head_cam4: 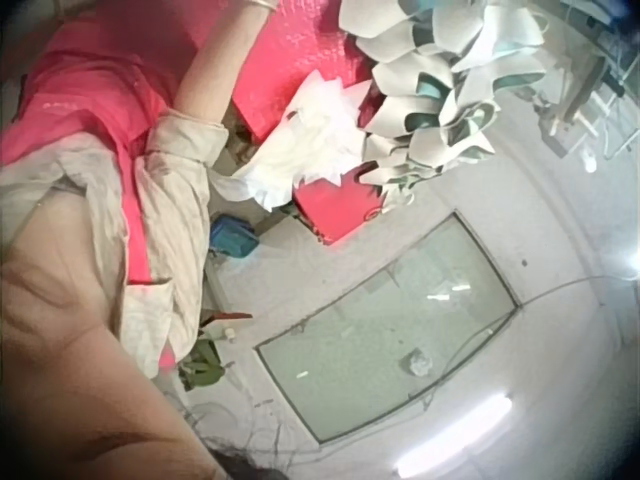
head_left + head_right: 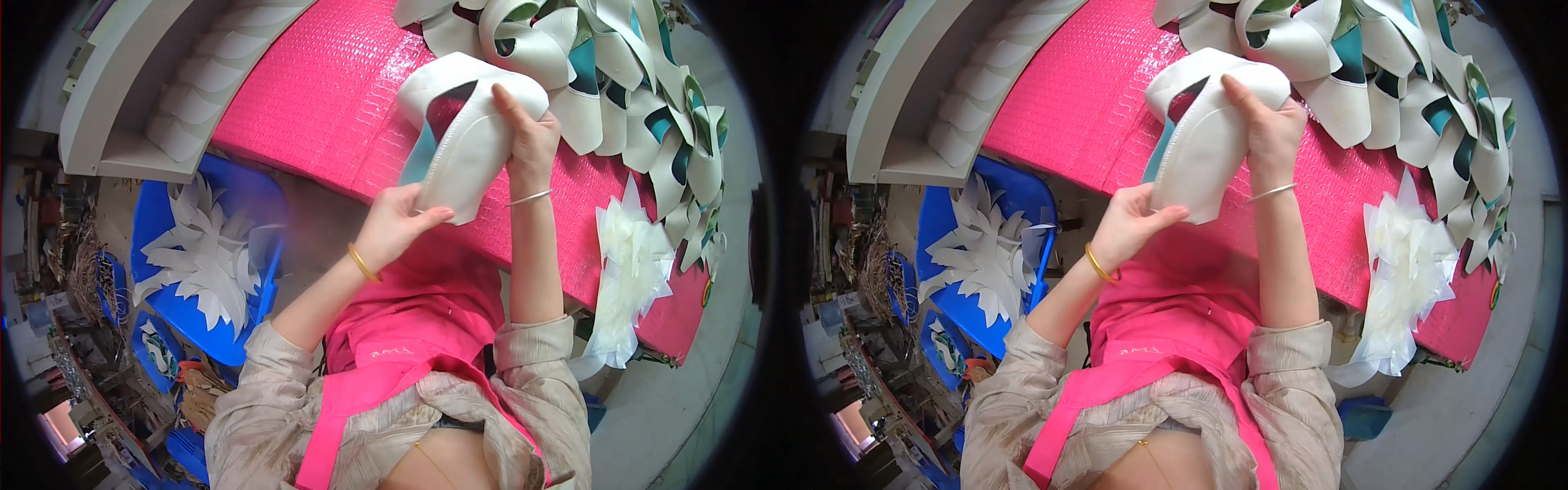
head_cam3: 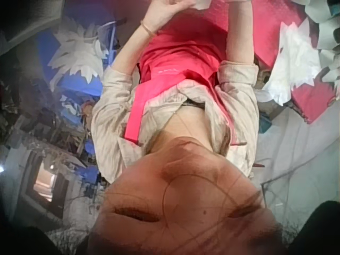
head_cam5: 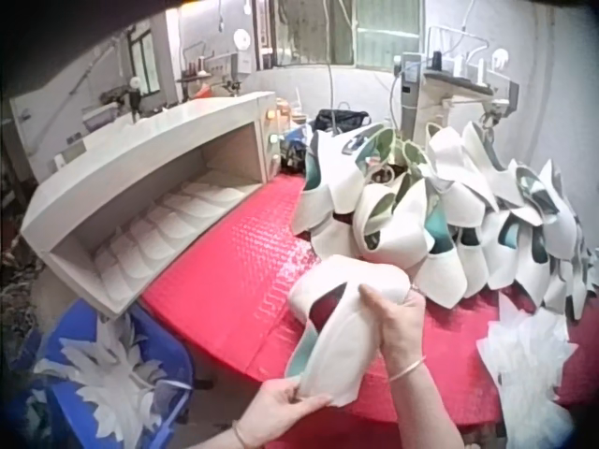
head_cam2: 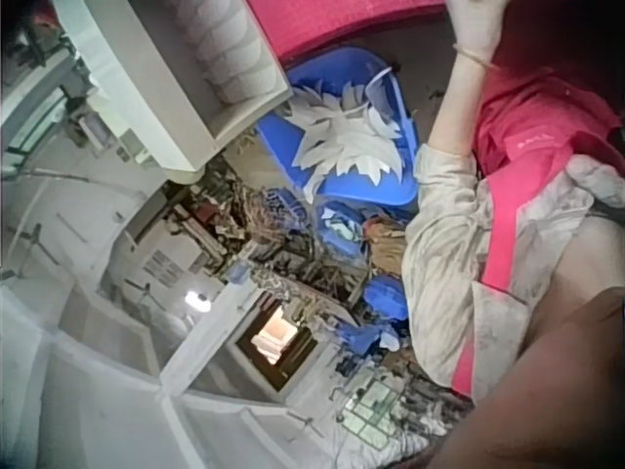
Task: The person assembles white slip-on shoes by hand. They pick up a shoe upper, insert a translucent white insole, and then fit a light green sole onto the bottom of the shoe. The person presses the edges to secure the sole and places the finished shoe on a pink work surface.
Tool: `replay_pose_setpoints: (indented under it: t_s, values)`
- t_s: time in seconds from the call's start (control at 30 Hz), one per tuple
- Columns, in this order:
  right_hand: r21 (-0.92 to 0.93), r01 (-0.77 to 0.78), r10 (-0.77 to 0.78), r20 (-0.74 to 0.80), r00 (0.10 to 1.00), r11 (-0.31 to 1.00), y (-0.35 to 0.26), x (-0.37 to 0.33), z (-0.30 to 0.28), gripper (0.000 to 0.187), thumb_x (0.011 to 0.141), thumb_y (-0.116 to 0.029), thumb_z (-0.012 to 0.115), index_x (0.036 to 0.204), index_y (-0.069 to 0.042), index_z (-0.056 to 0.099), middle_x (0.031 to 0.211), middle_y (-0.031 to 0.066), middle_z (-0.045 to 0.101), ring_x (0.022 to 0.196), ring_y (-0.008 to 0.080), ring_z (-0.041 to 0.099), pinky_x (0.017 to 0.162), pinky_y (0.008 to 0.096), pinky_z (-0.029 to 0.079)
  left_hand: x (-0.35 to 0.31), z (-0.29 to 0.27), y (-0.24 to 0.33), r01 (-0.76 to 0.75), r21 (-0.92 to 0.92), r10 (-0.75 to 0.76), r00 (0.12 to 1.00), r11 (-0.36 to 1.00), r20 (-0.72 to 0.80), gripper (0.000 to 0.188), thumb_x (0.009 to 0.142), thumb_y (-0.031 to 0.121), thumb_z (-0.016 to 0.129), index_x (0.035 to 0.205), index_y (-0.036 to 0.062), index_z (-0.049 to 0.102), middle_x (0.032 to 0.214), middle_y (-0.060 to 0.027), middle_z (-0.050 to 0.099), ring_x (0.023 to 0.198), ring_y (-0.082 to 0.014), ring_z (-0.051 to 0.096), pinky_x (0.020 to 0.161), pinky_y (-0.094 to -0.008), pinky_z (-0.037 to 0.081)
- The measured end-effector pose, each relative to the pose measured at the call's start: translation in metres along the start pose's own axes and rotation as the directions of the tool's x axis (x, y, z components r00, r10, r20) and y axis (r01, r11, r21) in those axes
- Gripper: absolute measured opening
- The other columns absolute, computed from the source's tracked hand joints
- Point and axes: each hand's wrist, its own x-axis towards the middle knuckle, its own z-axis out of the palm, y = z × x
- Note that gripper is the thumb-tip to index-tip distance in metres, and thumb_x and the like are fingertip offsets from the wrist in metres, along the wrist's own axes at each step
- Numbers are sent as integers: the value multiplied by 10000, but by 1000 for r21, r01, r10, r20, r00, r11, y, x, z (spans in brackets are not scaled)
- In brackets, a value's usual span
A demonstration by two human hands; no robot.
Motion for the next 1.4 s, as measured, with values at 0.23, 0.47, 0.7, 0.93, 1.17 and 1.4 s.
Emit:
replay_pose_setpoints:
  t_s: [0.23,0.47,0.7,0.93,1.17,1.4]
  values:
    - [78,-104,106,-10,994,991,-17,21,-1,336,820,-258,643,970,40,597,823,48,626,676,102,578,587,203,450,15,24,25,-78,-122,61,989,989,-138,337,850,134,591,1128,-38,510,986,-75,604,905,-97,556,803,-250,450]
    - [-292,84,62,458,887,953,-35,-57,3,361,723,-45,700,1049,26,565,955,38,611,876,104,564,813,259,448,61,21,65,-283,-403,132,923,870,-363,354,869,314,557,989,-17,593,923,-91,637,823,-138,609,738,-269,476]
    - [-2,-22,20,565,825,1000,-28,-56,-4,316,900,-223,514,1025,60,582,936,39,593,879,86,512,777,251,415,55,14,76,-327,-457,148,911,827,-384,320,849,299,590,921,-11,623,842,-75,648,730,-109,611,662,-236,481]
    - [-75,-48,78,475,877,996,-27,-77,16,380,898,-297,516,1052,45,577,968,48,587,900,88,497,792,225,373,39,22,73,-449,-208,278,791,869,-545,273,845,260,603,881,-8,637,799,-69,650,683,-108,613,632,-230,484]
    - [22,141,-139,383,913,990,-8,-91,18,301,906,-220,496,950,60,598,958,55,582,846,128,526,733,271,419,37,0,71,-422,-270,272,848,866,-455,327,842,295,601,904,-25,625,800,-67,652,680,-111,610,614,-223,483]
    - [74,-116,79,386,919,990,-23,-85,-4,238,918,-170,486,1003,28,586,874,8,600,783,61,522,713,214,414,-7,4,35,-288,42,290,932,957,-217,194,757,71,687,911,-41,645,843,-63,658,752,-88,597,666,-217,487]
